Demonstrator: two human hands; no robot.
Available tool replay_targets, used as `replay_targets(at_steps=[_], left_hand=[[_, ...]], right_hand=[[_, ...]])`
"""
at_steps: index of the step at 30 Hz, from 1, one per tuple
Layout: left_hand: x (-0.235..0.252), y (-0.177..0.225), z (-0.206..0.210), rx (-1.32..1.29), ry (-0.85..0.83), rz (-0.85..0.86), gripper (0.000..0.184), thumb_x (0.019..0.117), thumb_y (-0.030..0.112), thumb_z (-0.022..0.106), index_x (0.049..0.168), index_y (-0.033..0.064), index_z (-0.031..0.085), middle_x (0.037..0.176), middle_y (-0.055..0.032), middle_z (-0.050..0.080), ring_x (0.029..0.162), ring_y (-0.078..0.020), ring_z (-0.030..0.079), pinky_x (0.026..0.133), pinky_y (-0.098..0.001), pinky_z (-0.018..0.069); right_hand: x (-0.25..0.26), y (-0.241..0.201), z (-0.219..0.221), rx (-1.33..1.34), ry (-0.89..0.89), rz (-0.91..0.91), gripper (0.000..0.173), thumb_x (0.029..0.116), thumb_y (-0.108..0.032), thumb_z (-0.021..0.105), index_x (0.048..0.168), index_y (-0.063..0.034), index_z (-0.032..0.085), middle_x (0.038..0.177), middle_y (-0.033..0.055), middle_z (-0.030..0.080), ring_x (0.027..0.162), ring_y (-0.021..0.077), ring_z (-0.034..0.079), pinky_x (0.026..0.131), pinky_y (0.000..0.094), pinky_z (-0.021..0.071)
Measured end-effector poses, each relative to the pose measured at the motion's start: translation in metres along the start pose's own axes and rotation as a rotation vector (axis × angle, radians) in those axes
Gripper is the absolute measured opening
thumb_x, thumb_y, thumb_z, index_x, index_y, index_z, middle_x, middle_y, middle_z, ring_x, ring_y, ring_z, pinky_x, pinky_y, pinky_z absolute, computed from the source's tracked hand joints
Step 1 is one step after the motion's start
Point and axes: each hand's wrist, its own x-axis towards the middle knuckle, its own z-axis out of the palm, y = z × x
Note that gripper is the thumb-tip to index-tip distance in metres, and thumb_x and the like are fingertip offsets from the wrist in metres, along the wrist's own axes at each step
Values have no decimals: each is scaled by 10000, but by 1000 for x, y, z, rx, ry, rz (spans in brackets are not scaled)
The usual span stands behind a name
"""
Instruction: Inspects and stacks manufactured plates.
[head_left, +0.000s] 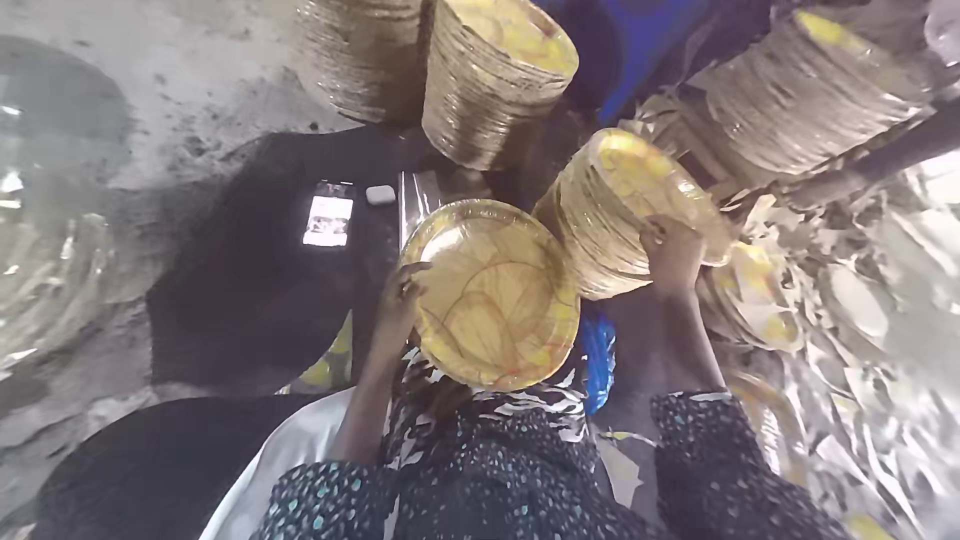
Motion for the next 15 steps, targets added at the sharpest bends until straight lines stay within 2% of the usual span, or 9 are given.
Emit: replay_targets(at_steps=[4,7,8,9,10,11,13,15], left_hand=[[1,1,1,19,2,-11,331,1037,19,405,1302,-70,582,1325,-225,573,1099,-187,602,935,-321,499],[2,0,1,18,-15,-19,324,1051,8,403,1318,-72,568,1352,-241,549,1136,-221,589,963,-348,494],[2,2,1,17,-15,-23,325,1049,2,404,1317,-66,575,1360,-245,543,1143,-230,585,965,-356,487],[2,2,1,15,-11,-23,320,1050,8,408,1309,-61,585,1356,-239,549,1130,-223,590,952,-350,491],[1,1,1,13,-8,-17,316,1049,15,410,1297,-55,592,1346,-227,556,1110,-205,593,935,-337,497],[2,0,0,7,-4,-10,310,1051,21,412,1288,-54,597,1341,-219,561,1095,-190,594,922,-327,498],[2,-1,0,-5,-3,-6,302,1047,14,413,1272,-55,604,1365,-227,542,1108,-204,585,923,-340,496],[3,-1,1,-4,-2,-10,301,1041,-2,419,1273,-56,605,1364,-231,539,1124,-226,580,937,-361,490]], right_hand=[[3,5,-4,-1,-37,-55,254,1018,-87,597,1239,7,683,1123,315,687,1051,547,642,876,747,447],[3,3,-9,-22,-32,-104,328,1016,-52,571,1338,-21,628,1053,337,682,959,579,645,803,756,449],[5,2,-9,-39,-15,-133,380,1011,-35,553,1390,-40,587,1060,346,679,948,594,646,782,761,450],[7,2,-8,-51,9,-167,401,1006,-12,531,1404,-41,576,1134,342,673,989,596,647,796,765,452],[9,2,-7,-55,22,-201,392,1001,18,510,1381,-21,597,1258,310,650,1079,567,640,859,755,459],[10,3,-5,-58,32,-223,364,988,51,504,1326,10,634,1322,291,628,1151,540,623,924,739,450],[10,6,-4,-61,57,-261,306,972,95,495,1219,80,676,1280,320,637,1136,547,624,932,731,453],[9,9,-6,-43,113,-314,302,998,71,483,1215,63,693,1234,298,673,1084,525,660,910,700,484]])
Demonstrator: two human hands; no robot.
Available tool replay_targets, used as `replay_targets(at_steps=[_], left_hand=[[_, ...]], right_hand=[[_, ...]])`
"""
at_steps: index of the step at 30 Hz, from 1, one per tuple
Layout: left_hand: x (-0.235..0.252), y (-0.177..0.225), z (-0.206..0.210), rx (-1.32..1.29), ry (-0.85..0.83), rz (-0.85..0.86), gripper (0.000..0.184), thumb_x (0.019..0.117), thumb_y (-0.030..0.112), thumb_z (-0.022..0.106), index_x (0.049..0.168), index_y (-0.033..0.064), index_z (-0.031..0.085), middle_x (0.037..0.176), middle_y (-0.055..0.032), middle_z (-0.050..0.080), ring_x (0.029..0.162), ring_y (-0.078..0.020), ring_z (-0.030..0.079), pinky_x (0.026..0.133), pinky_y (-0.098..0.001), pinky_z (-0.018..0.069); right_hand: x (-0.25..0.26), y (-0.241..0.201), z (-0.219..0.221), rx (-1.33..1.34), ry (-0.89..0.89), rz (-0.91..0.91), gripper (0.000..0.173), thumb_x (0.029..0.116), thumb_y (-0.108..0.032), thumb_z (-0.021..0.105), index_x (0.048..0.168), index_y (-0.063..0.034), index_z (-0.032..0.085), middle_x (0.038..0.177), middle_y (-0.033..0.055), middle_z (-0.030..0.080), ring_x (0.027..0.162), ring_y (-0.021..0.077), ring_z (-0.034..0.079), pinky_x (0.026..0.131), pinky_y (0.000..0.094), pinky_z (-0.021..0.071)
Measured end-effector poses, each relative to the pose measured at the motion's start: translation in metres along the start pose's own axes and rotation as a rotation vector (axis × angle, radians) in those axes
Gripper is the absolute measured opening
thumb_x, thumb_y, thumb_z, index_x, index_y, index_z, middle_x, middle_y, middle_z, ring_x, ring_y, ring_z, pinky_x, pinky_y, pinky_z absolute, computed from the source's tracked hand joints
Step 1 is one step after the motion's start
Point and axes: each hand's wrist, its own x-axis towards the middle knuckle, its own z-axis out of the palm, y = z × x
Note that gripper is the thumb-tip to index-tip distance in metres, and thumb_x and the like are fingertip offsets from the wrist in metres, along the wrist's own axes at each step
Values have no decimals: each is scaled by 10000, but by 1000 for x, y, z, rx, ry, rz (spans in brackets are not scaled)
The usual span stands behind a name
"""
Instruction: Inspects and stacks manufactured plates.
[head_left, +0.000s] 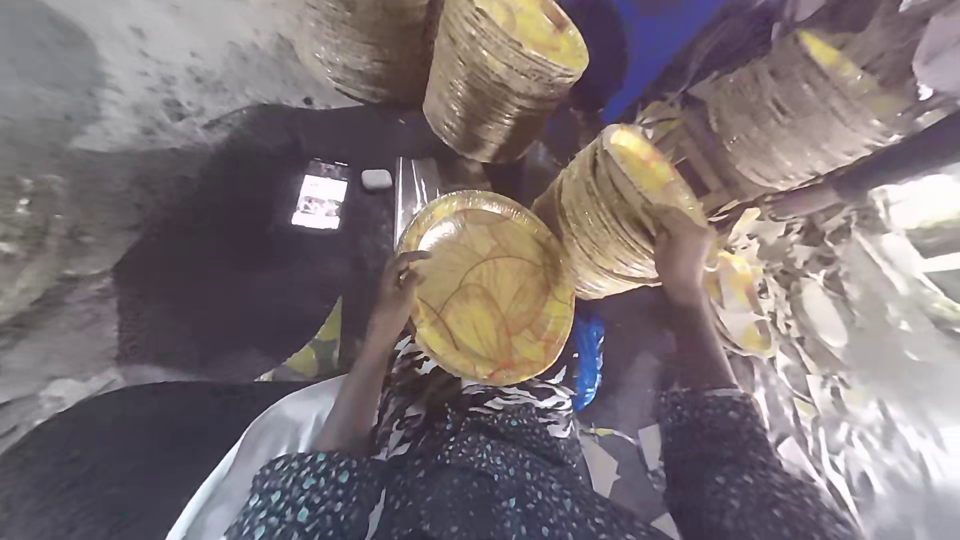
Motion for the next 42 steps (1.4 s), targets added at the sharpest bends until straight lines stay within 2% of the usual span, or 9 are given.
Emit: replay_targets(at_steps=[3,10,19,21,23,26,30,34,42], left_hand=[[3,-3,0,1,-8,22,292,1037,-24,428,1270,-87,594,1329,-245,558,1113,-244,597,950,-377,504],[0,0,0,12,15,8,278,1044,1,447,1259,-42,618,1285,-188,588,1018,-155,601,875,-307,506],[-2,4,-1,19,0,-18,272,1038,-12,449,1223,-6,649,1366,-210,554,1100,-237,603,904,-377,510],[-2,5,-1,21,-11,-33,274,1047,6,442,1234,1,643,1380,-213,531,1079,-234,609,892,-375,518],[-2,5,-2,19,-16,-39,284,1054,16,434,1246,11,642,1387,-211,524,1068,-230,612,889,-376,521],[-1,2,-2,29,-39,-58,304,1058,13,417,1285,13,619,1354,-209,537,1046,-240,604,892,-405,511],[2,-6,-1,12,-39,-25,309,1054,19,415,1286,13,619,1352,-204,550,1078,-258,603,915,-438,508],[-1,-2,-2,3,-22,-29,305,1042,5,424,1265,20,633,1404,-212,516,1178,-285,571,965,-458,489],[-1,-2,-3,45,-46,-10,312,1051,27,424,1291,13,622,1319,-205,563,1085,-274,598,928,-465,498]], right_hand=[[-2,-1,-4,54,74,0,343,1009,56,472,1262,5,697,1207,273,693,1047,500,677,893,676,493],[-1,3,1,90,144,-2,294,994,59,520,1174,0,745,1115,266,726,968,491,699,848,676,505],[-5,-14,-9,91,139,-23,241,993,-8,584,1180,9,734,1153,248,721,1005,455,706,877,641,523],[-11,-24,-15,60,88,-4,268,1014,-26,546,1226,28,700,1180,268,704,1028,474,693,876,663,511],[-16,-37,-19,9,40,11,310,1019,2,493,1299,56,615,1114,319,687,946,533,681,790,702,504],[-19,-48,-22,-52,-122,122,424,1030,1,493,1452,-24,502,1063,327,676,941,560,660,799,725,482],[-19,-42,-20,-33,-123,168,351,1034,-10,504,1374,-17,586,982,300,691,862,533,664,751,712,479],[-19,-34,-18,48,-87,178,395,1008,11,565,1398,38,506,1046,274,708,882,495,688,770,667,516],[-20,-31,-28,110,-82,149,484,994,-73,645,1387,50,392,961,281,654,790,476,661,690,644,528]])
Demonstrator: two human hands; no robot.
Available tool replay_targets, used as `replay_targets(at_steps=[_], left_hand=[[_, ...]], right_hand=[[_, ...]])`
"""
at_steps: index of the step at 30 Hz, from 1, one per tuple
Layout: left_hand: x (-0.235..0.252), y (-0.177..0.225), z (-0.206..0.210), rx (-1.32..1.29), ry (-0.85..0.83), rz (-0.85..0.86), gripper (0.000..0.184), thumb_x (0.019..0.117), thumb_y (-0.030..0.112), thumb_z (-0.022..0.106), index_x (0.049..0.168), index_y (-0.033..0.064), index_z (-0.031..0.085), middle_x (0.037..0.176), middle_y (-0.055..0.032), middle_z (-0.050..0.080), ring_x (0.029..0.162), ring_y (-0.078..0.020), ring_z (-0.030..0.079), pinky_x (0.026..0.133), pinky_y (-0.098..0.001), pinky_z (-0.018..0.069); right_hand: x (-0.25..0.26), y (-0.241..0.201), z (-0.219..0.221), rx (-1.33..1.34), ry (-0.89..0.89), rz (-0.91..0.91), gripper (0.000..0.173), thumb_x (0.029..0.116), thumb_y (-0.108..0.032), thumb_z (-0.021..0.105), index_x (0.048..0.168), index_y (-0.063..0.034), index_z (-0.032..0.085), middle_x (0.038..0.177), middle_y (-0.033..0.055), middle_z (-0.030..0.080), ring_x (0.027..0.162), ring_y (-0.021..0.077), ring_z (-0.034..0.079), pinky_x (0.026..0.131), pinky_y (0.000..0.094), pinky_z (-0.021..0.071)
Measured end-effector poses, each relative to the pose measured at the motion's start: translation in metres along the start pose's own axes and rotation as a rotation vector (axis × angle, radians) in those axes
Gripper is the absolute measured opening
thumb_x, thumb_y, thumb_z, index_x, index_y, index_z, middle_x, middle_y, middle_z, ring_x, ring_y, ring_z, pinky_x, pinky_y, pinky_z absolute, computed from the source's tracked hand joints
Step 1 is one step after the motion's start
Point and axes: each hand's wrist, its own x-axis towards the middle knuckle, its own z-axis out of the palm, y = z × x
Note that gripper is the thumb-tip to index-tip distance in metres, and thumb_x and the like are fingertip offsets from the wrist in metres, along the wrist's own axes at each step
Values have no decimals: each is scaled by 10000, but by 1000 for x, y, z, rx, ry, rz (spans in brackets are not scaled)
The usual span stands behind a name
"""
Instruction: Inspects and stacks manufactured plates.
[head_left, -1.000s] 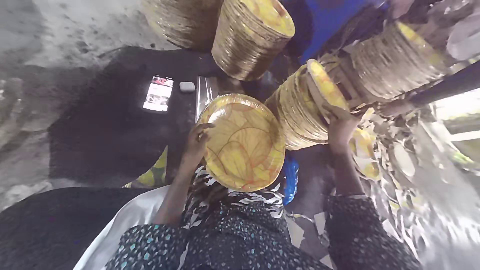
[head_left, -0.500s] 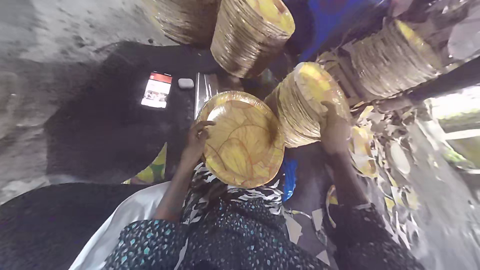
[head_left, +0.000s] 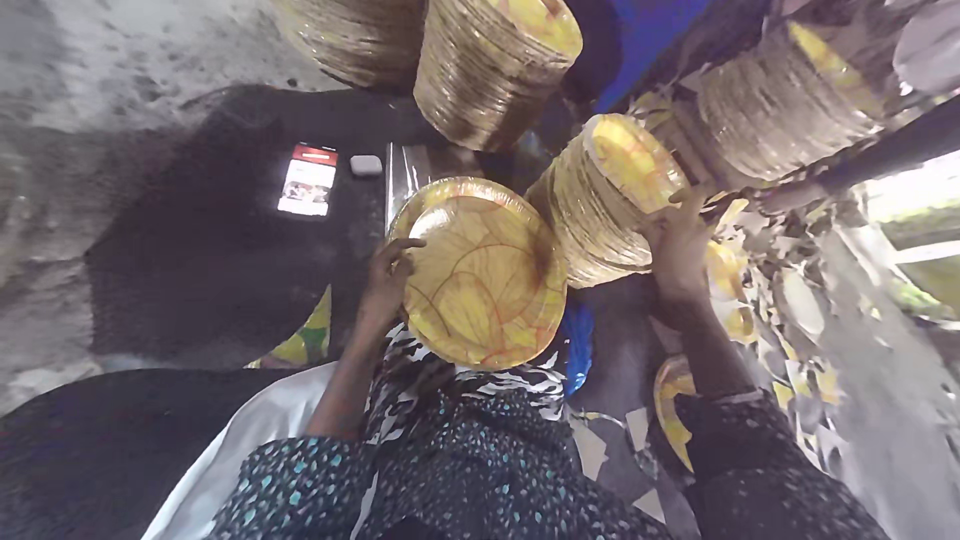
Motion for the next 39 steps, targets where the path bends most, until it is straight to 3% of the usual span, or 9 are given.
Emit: replay_targets(at_steps=[10,13,15,17,19,27,34,36,39], left_hand=[[0,5,0,-62,-13,-74,289,1081,94,433,1276,20,633,1373,-202,545,1089,-275,614,914,-460,520],[-4,11,0,-142,-7,-97,357,1110,217,389,1314,28,613,1306,-165,606,1089,-234,609,923,-446,505],[-8,13,-3,-141,-20,-168,405,1116,282,377,1435,69,506,1277,-156,617,1073,-209,611,929,-437,512],[-9,14,-8,-119,-21,-237,426,1118,307,377,1433,40,485,1146,-189,632,928,-231,612,826,-439,525],[-9,8,-13,-164,-39,-200,421,1119,334,355,1372,31,503,952,-95,611,729,-106,578,673,-299,531],[-7,13,-15,-130,-148,-238,398,1118,267,382,1312,-40,544,1099,-200,625,917,-229,607,838,-429,521],[-13,8,-10,-127,-74,-277,432,1123,298,345,1371,-14,514,1228,-230,598,1025,-289,606,889,-478,509],[-11,3,-4,-116,-46,-266,472,1128,306,333,1441,-18,475,1423,-260,513,1224,-362,563,1016,-543,457],[-6,1,4,-96,-17,-243,498,1131,300,304,1497,-22,405,1498,-267,445,1331,-381,496,1093,-559,398]], right_hand=[[-16,-61,0,-113,-99,42,469,901,-110,769,1261,85,540,979,337,639,920,549,633,805,698,478],[-51,-105,17,-184,-330,-95,343,984,-95,644,1295,47,631,1164,316,671,1101,513,636,942,664,468],[-82,-118,46,-134,-312,-411,279,913,9,673,1188,47,702,1103,284,708,1006,478,691,840,615,540],[-98,-131,72,-32,-390,-559,253,895,-24,698,1139,36,715,1051,258,724,940,448,718,772,571,576],[-96,-146,74,68,-667,-492,365,946,-154,702,1245,52,666,1176,294,685,1083,476,672,909,611,522],[-62,-114,54,285,-870,-413,538,996,-300,582,1398,57,559,1018,208,671,817,282,605,791,468,517],[-82,-119,70,468,-943,-235,401,1035,-135,508,1389,42,571,1163,170,670,965,138,619,883,293,504],[-85,-119,69,507,-839,-160,344,1053,-100,454,1294,49,648,1190,173,683,1054,134,636,948,292,498],[-88,-115,74,447,-618,-200,305,1046,-91,477,1058,102,713,981,185,691,866,154,628,805,317,508]])
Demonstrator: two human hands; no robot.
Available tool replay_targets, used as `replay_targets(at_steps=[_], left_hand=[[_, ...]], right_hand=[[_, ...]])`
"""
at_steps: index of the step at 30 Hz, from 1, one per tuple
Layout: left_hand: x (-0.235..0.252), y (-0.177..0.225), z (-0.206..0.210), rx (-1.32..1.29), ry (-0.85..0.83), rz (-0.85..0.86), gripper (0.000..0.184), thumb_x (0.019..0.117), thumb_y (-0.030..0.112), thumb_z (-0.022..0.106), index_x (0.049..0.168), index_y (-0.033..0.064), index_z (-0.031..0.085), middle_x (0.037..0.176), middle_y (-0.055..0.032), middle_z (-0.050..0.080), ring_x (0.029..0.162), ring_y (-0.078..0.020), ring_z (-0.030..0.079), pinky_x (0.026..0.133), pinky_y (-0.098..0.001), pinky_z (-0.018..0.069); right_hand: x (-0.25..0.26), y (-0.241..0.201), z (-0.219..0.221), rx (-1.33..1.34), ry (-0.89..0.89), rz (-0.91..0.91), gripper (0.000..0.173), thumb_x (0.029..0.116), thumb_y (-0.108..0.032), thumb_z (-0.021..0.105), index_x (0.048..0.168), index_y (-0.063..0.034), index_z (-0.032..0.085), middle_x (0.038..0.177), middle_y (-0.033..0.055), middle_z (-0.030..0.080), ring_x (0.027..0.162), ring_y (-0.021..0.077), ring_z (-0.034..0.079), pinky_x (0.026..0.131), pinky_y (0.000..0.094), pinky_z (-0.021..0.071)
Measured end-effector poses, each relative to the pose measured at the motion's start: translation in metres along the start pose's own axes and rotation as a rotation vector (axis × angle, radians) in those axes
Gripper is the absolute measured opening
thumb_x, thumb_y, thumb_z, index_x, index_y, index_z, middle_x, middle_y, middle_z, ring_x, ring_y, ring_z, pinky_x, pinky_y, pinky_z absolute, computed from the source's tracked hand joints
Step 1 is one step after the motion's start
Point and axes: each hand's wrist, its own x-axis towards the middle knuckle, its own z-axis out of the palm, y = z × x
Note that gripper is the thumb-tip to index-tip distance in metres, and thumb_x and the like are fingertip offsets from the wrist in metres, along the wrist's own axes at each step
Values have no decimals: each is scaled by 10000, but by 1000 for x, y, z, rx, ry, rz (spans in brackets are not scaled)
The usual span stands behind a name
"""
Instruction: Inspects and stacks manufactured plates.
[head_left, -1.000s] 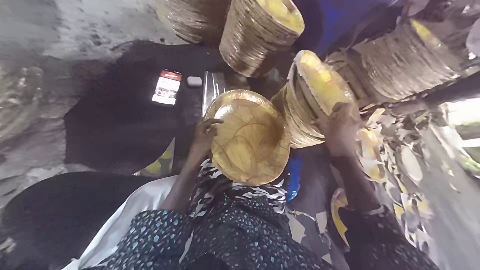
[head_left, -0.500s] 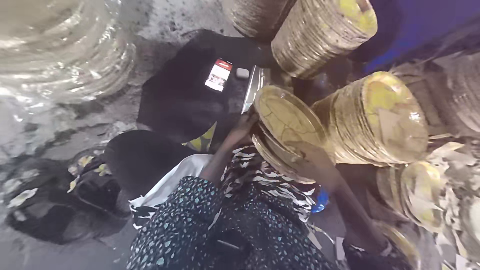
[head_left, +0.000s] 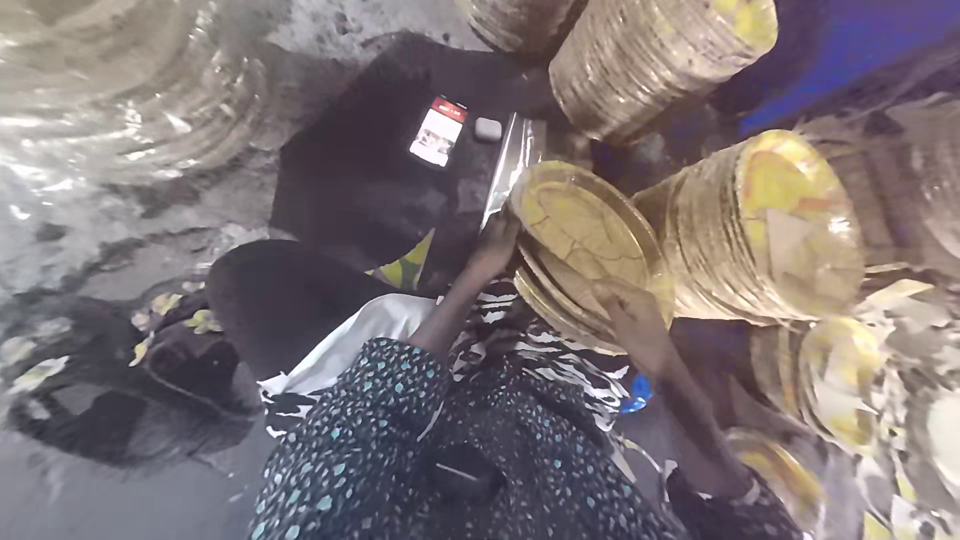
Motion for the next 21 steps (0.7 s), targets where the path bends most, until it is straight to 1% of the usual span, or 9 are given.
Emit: replay_targets(at_steps=[2,5,10,12,13,14,16,19,21], left_hand=[[-3,5,0,28,3,7,512,1134,298,275,1519,-27,366,1510,-271,431,1344,-385,486,1105,-559,385],[-8,9,1,117,26,-2,503,1133,311,274,1493,-20,393,1463,-274,473,1264,-399,546,1037,-576,443],[-6,10,-1,212,24,54,454,1127,240,341,1455,-52,455,1443,-293,491,1263,-426,556,1054,-582,439],[-5,10,-1,174,30,81,489,1133,286,302,1463,-40,458,1411,-281,520,1233,-415,572,1038,-579,447],[-6,12,-1,149,32,87,506,1133,320,295,1469,-22,456,1407,-274,529,1229,-409,577,1032,-581,450],[-7,13,-1,122,22,102,517,1129,336,311,1501,-2,437,1423,-268,523,1246,-403,570,1043,-580,444],[-8,13,-4,63,-18,130,464,1115,312,389,1417,-22,501,1350,-259,567,1205,-367,585,1025,-546,461],[0,18,-17,61,-156,104,332,1044,130,543,1254,-128,556,1213,-284,592,1084,-342,601,959,-502,481],[0,21,-19,69,-166,31,353,998,79,605,1265,-143,543,1179,-291,608,1045,-338,620,942,-504,498]], right_hand=[[-1,0,2,-47,58,-33,307,1042,-92,481,1027,105,715,957,195,692,828,163,630,772,318,511],[-5,1,7,-58,137,-40,325,1043,-118,478,966,98,709,875,158,668,767,126,595,727,297,495],[-7,0,12,25,223,-12,324,1036,-119,474,906,72,702,821,58,617,753,9,538,703,186,452],[-8,1,15,27,234,-24,315,1029,-120,487,916,70,712,849,66,647,759,3,559,704,178,466],[-8,0,15,19,226,-18,306,1031,-110,492,942,84,712,861,90,656,755,28,565,707,202,472],[-8,-1,16,12,221,-23,303,1024,-98,496,960,102,715,866,121,669,750,63,576,709,240,480],[-9,2,23,31,220,-35,297,1021,-105,498,930,81,711,840,89,651,727,36,560,688,212,472],[-11,2,29,84,227,-5,293,1027,-86,494,910,89,698,835,58,618,726,-5,519,673,162,438],[-14,0,26,28,239,-15,298,1027,-93,498,914,99,697,819,72,610,719,11,515,673,178,439]])
